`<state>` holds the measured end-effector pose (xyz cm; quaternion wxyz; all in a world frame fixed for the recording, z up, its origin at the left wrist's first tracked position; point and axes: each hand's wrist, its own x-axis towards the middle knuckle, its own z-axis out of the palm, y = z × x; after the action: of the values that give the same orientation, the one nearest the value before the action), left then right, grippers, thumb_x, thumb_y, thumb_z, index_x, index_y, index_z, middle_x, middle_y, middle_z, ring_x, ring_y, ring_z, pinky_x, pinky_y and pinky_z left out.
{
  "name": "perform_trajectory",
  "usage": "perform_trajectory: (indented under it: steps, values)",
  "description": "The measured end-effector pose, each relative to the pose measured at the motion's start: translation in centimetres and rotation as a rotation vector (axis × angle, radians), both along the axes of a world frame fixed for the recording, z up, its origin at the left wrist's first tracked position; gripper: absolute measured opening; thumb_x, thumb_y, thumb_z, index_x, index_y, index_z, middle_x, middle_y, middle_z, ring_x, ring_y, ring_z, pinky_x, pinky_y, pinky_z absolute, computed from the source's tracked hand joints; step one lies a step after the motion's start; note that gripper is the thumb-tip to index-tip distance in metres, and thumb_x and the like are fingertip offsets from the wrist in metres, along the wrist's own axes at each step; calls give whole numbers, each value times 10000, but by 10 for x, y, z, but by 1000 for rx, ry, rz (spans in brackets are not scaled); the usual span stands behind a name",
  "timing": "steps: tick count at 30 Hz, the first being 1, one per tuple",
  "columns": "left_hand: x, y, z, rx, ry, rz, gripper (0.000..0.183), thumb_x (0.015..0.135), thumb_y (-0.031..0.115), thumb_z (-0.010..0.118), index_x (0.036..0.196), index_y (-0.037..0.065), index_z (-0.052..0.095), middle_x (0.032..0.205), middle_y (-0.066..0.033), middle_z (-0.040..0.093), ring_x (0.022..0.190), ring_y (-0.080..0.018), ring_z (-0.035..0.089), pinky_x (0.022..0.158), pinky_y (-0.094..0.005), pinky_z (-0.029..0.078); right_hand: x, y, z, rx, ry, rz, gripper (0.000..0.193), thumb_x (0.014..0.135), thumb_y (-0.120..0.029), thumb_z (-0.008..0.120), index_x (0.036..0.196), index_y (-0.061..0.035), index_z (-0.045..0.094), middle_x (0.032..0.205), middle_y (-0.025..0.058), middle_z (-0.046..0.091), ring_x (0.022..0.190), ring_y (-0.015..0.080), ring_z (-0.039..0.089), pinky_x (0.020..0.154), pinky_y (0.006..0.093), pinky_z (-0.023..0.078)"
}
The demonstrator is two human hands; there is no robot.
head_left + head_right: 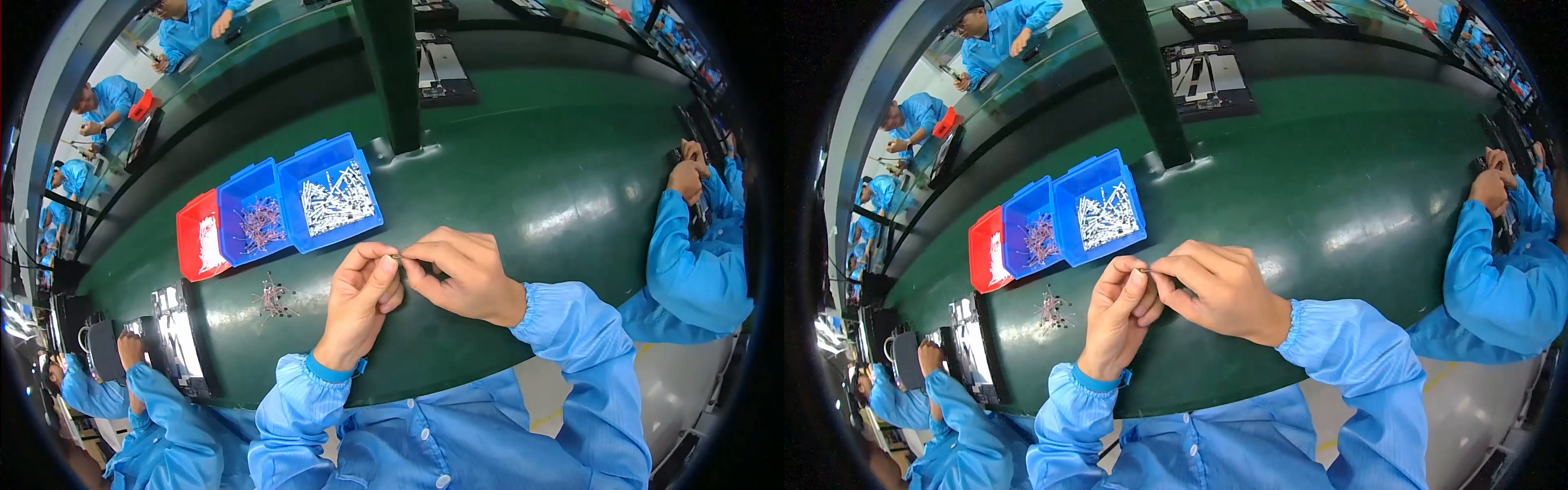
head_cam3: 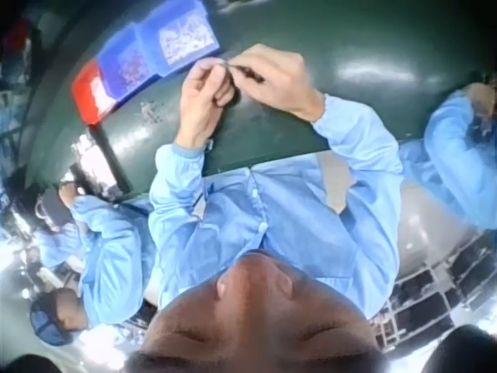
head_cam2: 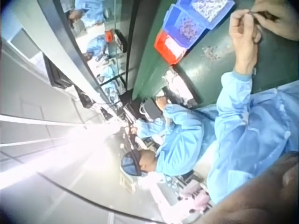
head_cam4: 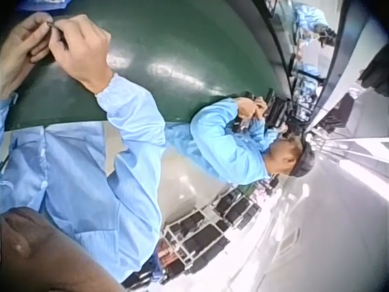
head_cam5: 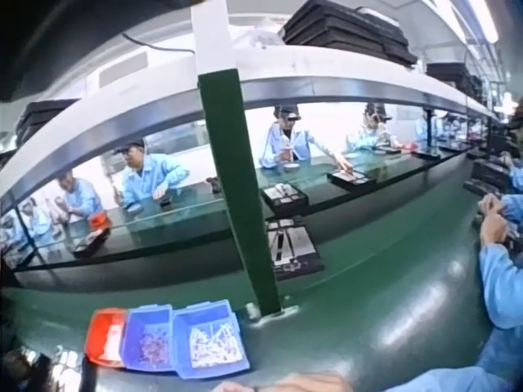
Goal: The person assembles a tablet by hand, inserting internal components, pins, and small connectors into a tablet chassis, taking the components from bins.
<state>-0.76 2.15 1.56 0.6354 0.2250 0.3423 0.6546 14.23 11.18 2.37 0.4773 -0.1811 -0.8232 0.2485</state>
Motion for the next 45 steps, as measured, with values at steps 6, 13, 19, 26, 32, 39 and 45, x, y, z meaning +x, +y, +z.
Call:
perform_trajectory:
  steps: [6, 13, 19, 26, 32, 39, 45]
  values:
    - [5, 0, -1, 2, -44, -5, 112, 1009, 164, 581, 1092, 88, 589, 736, 50, 471, 597, -47, 360, 526, -221, 303, -1, -2, 3, 129, 17, -114, 152, 705, -14, 747, 813, -72, 657, 752, 29, 643, 580, 173, 639, 487, 273, 490]
    - [0, 1, -3, 56, -32, 44, 97, 1030, 194, 537, 1085, 120, 564, 714, 52, 408, 605, -46, 345, 522, -202, 305, 2, 0, 3, 91, 33, -110, 168, 688, -13, 749, 811, -69, 648, 739, 31, 641, 520, 156, 604, 455, 263, 457]
    - [-2, 1, 0, 37, -31, 56, 107, 1031, 199, 534, 1081, 112, 569, 713, 53, 408, 604, -46, 347, 523, -203, 310, 3, -8, 9, -305, 60, 58, 132, 767, 13, 735, 880, -25, 678, 767, 38, 662, 476, 53, 517, 439, 215, 387]
    - [-2, 1, -3, 26, -61, 51, 121, 1013, 181, 575, 1096, 93, 584, 709, 49, 433, 605, -52, 369, 529, -218, 310, 3, -6, 2, -575, 50, 207, 144, 823, 31, 725, 960, 15, 686, 782, 15, 627, 529, -28, 455, 446, 161, 293]
    - [2, 0, -2, -24, 0, 29, 106, 1002, 158, 593, 1078, 83, 594, 751, 45, 483, 609, -48, 382, 530, -215, 317, 2, -6, 5, -517, 19, 173, 113, 842, -21, 724, 948, -8, 689, 828, 29, 623, 530, 25, 506, 460, 202, 368]
    - [1, 0, -7, 10, 56, 33, 110, 988, 135, 613, 1075, 68, 611, 787, 30, 543, 597, -43, 391, 527, -217, 321, 2, -4, -1, -385, 76, 155, 116, 806, 48, 725, 900, 5, 672, 807, 33, 615, 541, 4, 482, 442, 172, 322]
    - [3, -1, -9, 41, 155, 61, 119, 966, 110, 644, 1066, 45, 645, 825, 15, 615, 597, -29, 416, 517, -213, 315, 4, -4, -2, -376, 79, 167, 123, 782, 73, 719, 861, 7, 651, 806, 42, 611, 531, 4, 487, 433, 174, 328]
